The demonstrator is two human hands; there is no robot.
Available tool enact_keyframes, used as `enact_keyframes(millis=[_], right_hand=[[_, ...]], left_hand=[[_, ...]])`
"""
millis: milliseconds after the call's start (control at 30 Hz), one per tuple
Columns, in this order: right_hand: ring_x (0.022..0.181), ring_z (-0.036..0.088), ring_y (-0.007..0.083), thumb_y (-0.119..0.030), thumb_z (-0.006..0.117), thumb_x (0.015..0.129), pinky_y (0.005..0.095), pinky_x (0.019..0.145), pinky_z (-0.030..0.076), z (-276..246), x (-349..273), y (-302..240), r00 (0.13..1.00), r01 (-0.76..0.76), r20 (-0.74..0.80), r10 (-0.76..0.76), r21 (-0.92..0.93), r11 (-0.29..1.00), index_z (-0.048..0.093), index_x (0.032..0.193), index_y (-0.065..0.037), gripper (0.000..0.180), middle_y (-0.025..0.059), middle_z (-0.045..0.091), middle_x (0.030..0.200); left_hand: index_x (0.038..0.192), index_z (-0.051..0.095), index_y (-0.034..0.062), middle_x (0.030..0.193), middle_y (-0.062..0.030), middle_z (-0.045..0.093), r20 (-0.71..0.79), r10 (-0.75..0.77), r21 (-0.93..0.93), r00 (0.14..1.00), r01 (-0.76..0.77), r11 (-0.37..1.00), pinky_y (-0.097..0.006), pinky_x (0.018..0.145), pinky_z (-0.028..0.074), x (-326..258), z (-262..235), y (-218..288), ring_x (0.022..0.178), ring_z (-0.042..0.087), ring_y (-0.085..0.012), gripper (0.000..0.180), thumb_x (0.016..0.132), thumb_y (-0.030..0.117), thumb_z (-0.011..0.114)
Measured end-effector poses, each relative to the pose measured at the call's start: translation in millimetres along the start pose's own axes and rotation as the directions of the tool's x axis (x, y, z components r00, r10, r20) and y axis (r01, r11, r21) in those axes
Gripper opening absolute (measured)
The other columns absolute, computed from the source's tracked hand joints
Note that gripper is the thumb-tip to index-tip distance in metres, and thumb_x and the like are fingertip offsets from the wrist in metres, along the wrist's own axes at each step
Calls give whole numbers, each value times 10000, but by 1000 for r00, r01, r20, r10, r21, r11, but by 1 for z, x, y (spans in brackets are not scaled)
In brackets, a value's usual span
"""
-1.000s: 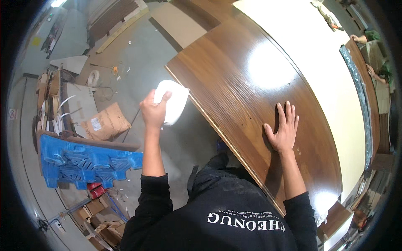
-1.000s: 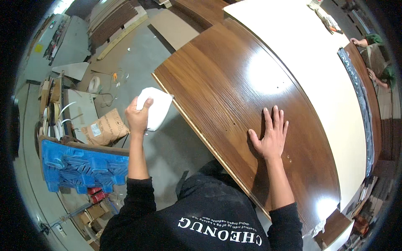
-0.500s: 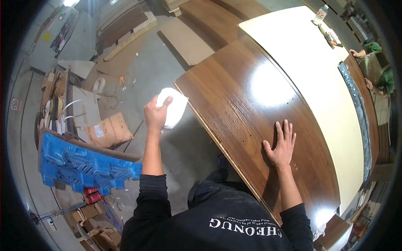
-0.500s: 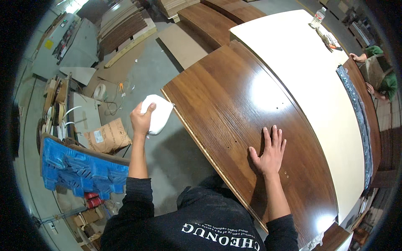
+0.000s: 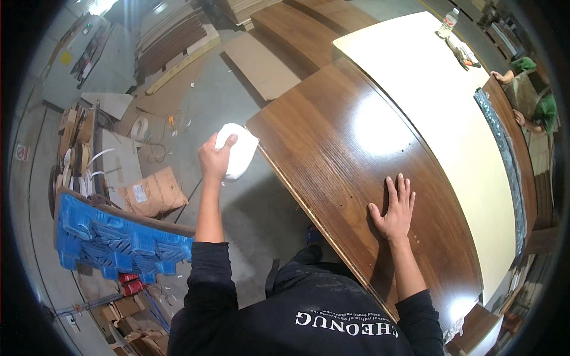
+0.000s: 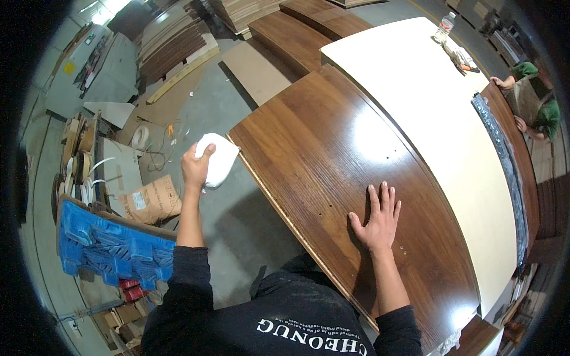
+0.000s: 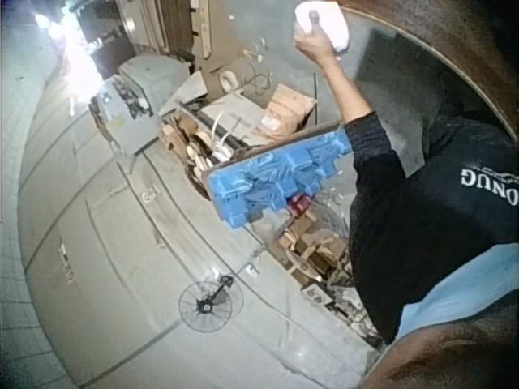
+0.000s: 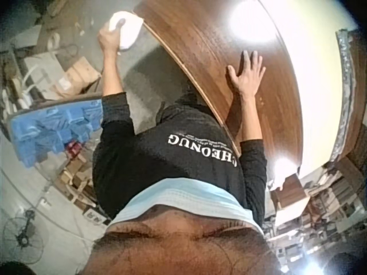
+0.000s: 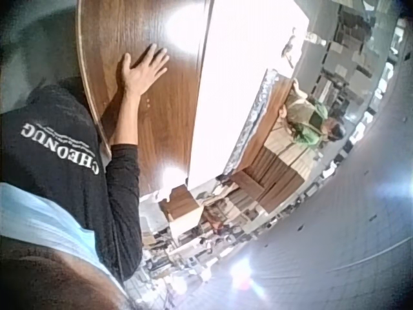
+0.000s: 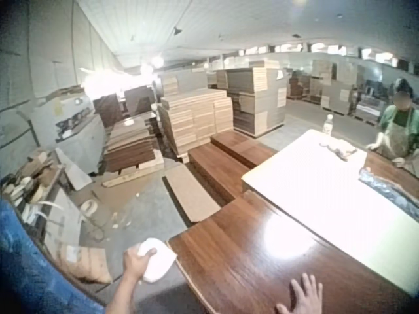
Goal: The recorder handles and inspects wood furniture panels, using foam padding to protect the corners and edges.
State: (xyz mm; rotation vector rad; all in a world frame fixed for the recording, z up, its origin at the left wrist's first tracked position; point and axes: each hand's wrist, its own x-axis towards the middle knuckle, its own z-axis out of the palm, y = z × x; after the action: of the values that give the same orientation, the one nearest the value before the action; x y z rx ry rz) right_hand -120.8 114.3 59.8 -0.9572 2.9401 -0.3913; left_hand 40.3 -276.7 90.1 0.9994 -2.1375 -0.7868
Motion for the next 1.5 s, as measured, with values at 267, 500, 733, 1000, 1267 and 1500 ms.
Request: enact_keyframes(millis=[267, 500, 733, 1000, 1267, 1500], right_hand=[[1363, 187, 346, -453, 615, 732, 537, 1086, 155, -2, 1, 0, 1000, -5, 2, 5, 4, 1000, 376, 1363, -153, 739, 145, 234, 1467], [1362, 186, 346, -443, 623, 726, 539, 1084, 156, -1, 1, 0, 1000, -2, 4, 2, 21, 1000, 370, 1366, -151, 747, 145, 235, 1467], [1367, 177, 337, -446, 624, 725, 536, 1089, 148, -3, 1, -1, 1000, -16, 21, 16, 18, 1000, 367, 1368, -156, 750, 140, 223, 1471], [1369, 172, 335, -456, 620, 726, 528, 1093, 145, -3, 2, -1, 1000, -17, 23, 17, 1, 1000, 356, 1374, -159, 760, 136, 217, 1474], [1368, 177, 332, -458, 618, 726, 536, 1087, 153, -2, -1, 0, 1000, -13, 12, 13, 4, 1000, 365, 1369, -157, 754, 134, 221, 1473], [1370, 178, 320, -455, 624, 718, 536, 1086, 158, -3, -3, -1, 1000, -22, 10, 22, 15, 1000, 378, 1362, -156, 751, 131, 234, 1469]], left_hand=[[882, 661, -4, 671, -138, 641, 24, -16, 85, 1000, 14, 996, -319, 593, 470, 9, -4, -2, 604, 615, -193, 343, 793, 327, 679], [891, 661, -3, 693, -119, 648, -37, -62, -35, 997, 60, 998, -309, 613, 470, 15, -2, -15, 623, 599, -166, 342, 790, 322, 682], [904, 663, 0, 708, -115, 654, -40, -77, 17, 996, 77, 997, -316, 625, 472, 23, -5, -10, 645, 609, -173, 363, 788, 344, 683], [936, 669, 4, 732, -131, 663, -39, -91, 12, 995, 92, 996, -315, 642, 478, 32, -4, -15, 669, 626, -185, 381, 791, 355, 676], [935, 667, -3, 749, -146, 664, -38, -102, 85, 994, 104, 991, -334, 666, 476, 37, -6, -15, 698, 634, -216, 405, 783, 372, 677], [956, 663, 2, 763, -171, 660, -37, -94, 76, 995, 97, 992, -345, 680, 476, 43, -7, -19, 710, 635, -251, 432, 776, 395, 675]])
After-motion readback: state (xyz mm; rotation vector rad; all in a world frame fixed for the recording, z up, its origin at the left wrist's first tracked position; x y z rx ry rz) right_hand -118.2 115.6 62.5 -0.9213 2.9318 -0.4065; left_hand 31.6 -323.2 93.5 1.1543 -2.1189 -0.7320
